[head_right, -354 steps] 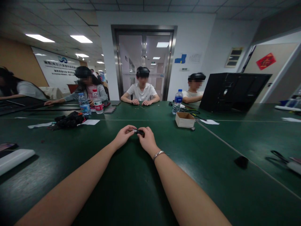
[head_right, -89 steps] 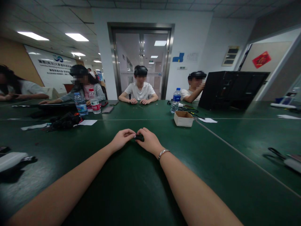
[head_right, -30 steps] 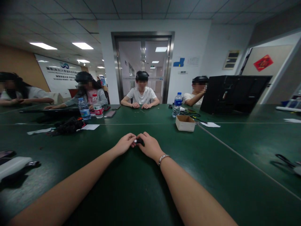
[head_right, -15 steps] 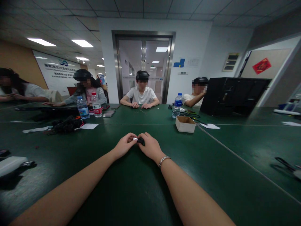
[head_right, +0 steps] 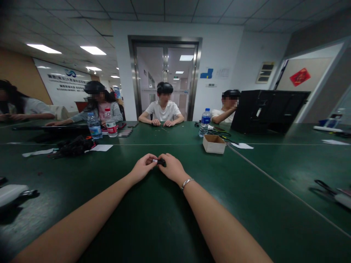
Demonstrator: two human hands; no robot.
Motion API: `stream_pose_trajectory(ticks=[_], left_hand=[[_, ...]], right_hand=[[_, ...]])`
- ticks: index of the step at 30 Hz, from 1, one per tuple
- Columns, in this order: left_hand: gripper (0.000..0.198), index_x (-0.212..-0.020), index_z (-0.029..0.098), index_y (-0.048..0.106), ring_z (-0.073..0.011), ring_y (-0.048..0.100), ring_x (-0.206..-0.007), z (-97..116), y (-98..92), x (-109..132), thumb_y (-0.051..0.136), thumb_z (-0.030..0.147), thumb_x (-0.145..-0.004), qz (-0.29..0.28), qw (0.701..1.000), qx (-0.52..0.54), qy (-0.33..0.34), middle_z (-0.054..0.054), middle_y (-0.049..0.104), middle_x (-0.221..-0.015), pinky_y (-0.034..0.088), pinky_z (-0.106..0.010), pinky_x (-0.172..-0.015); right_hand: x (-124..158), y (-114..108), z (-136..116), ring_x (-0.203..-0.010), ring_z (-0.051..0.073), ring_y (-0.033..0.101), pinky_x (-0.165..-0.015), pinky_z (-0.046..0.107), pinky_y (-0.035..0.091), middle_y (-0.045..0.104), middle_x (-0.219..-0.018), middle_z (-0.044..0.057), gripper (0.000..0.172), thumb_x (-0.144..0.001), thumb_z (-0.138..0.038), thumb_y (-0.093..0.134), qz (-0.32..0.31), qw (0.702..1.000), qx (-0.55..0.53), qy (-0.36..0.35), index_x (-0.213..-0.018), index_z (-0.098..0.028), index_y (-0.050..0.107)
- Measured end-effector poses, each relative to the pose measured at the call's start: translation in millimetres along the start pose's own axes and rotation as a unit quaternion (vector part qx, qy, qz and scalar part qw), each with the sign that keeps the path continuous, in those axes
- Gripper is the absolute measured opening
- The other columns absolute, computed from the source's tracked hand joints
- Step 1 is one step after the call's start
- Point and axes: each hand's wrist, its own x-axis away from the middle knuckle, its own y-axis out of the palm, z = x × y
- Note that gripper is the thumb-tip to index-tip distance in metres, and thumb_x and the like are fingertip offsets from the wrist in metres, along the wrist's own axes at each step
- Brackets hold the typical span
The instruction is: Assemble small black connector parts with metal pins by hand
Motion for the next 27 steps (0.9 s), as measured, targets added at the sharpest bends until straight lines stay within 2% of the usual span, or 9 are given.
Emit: stream_pose_trajectory(ticks=[4,7,10,14,16,20,23,25,27], left_hand=[[0.017,-0.091,0.018,0.061,-0.0162,0.062,-0.090,4.3,-1.3,2.8,0.061,0.019,-0.074,-0.025,1.000,0.005,0.018,-0.004,0.065,-0.095,0.048,-0.031,-0.086],[0.025,-0.097,0.018,0.059,-0.0161,0.062,-0.091,8.2,-1.4,4.4,0.063,0.020,-0.073,-0.016,0.999,0.026,0.017,-0.005,0.064,-0.099,0.048,-0.031,-0.086],[0.034,-0.103,0.017,0.056,-0.0158,0.062,-0.083,9.4,-1.4,4.7,0.064,0.033,-0.075,0.015,0.999,0.029,-0.025,-0.006,0.063,-0.098,0.049,-0.029,-0.075],[0.028,-0.088,0.015,0.060,-0.0147,0.059,-0.070,7.6,-1.3,4.9,0.056,0.042,-0.080,0.012,0.998,0.012,-0.063,-0.003,0.062,-0.076,0.046,-0.027,-0.062],[0.023,-0.086,0.016,0.061,-0.0143,0.059,-0.071,5.7,-1.4,5.3,0.058,0.037,-0.078,0.006,0.999,0.023,-0.042,-0.002,0.062,-0.075,0.047,-0.027,-0.066],[0.022,-0.088,0.016,0.061,-0.0147,0.061,-0.083,3.6,-4.3,3.2,0.069,0.026,-0.069,-0.008,0.998,0.070,-0.004,-0.005,0.064,-0.088,0.047,-0.030,-0.082],[0.029,-0.091,0.016,0.059,-0.0145,0.062,-0.076,3.7,-8.3,-4.9,0.072,0.028,-0.067,0.004,0.992,0.106,-0.075,-0.005,0.062,-0.087,0.050,-0.031,-0.075],[0.029,-0.089,0.016,0.057,-0.0140,0.061,-0.068,3.1,-9.9,-12.1,0.069,0.036,-0.071,0.005,0.981,0.122,-0.151,-0.005,0.061,-0.083,0.051,-0.031,-0.067],[0.032,-0.083,0.015,0.057,-0.0138,0.060,-0.063,1.8,-9.8,-17.1,0.061,0.046,-0.076,-0.006,0.977,0.097,-0.191,-0.004,0.060,-0.076,0.050,-0.029,-0.062]], right_hand=[[3.9,5.4,7.7,-0.084,0.015,0.056,-0.076,0.028,0.043,0.060,-0.091,0.003,0.019,-0.079,-0.023,0.062,0.015,0.999,-0.049,-0.002,-0.098,-0.021,0.062],[5.6,5.3,10.5,-0.084,0.015,0.056,-0.077,0.029,0.043,0.061,-0.091,0.003,0.020,-0.079,-0.024,0.062,0.032,0.997,-0.070,0.002,-0.099,-0.020,0.062],[6.2,3.9,10.4,-0.084,0.016,0.056,-0.077,0.029,0.044,0.062,-0.091,0.003,0.020,-0.079,-0.024,0.063,0.038,0.996,-0.076,0.014,-0.099,-0.020,0.062],[7.4,3.4,8.7,-0.083,0.016,0.055,-0.076,0.030,0.044,0.061,-0.090,0.004,0.021,-0.077,-0.024,0.065,0.031,0.997,-0.068,0.010,-0.097,-0.020,0.063],[8.3,3.1,7.5,-0.083,0.015,0.055,-0.077,0.030,0.043,0.061,-0.090,0.004,0.021,-0.076,-0.022,0.065,0.030,0.997,-0.066,0.006,-0.097,-0.020,0.064],[9.7,1.9,5.9,-0.082,0.016,0.055,-0.075,0.029,0.043,0.060,-0.089,0.003,0.019,-0.076,-0.021,0.065,0.030,0.997,-0.064,0.009,-0.096,-0.020,0.064],[9.3,2.8,7.3,-0.081,0.016,0.055,-0.073,0.029,0.043,0.059,-0.089,0.003,0.018,-0.077,-0.022,0.064,0.028,0.998,-0.057,0.012,-0.095,-0.021,0.064],[8.2,4.5,9.3,-0.080,0.016,0.054,-0.072,0.029,0.042,0.059,-0.089,0.003,0.018,-0.077,-0.024,0.065,0.029,0.998,-0.050,0.015,-0.095,-0.021,0.063],[7.0,6.2,11.5,-0.079,0.016,0.054,-0.072,0.029,0.042,0.059,-0.088,0.003,0.019,-0.077,-0.025,0.065,0.030,0.998,-0.048,0.016,-0.095,-0.020,0.063]])
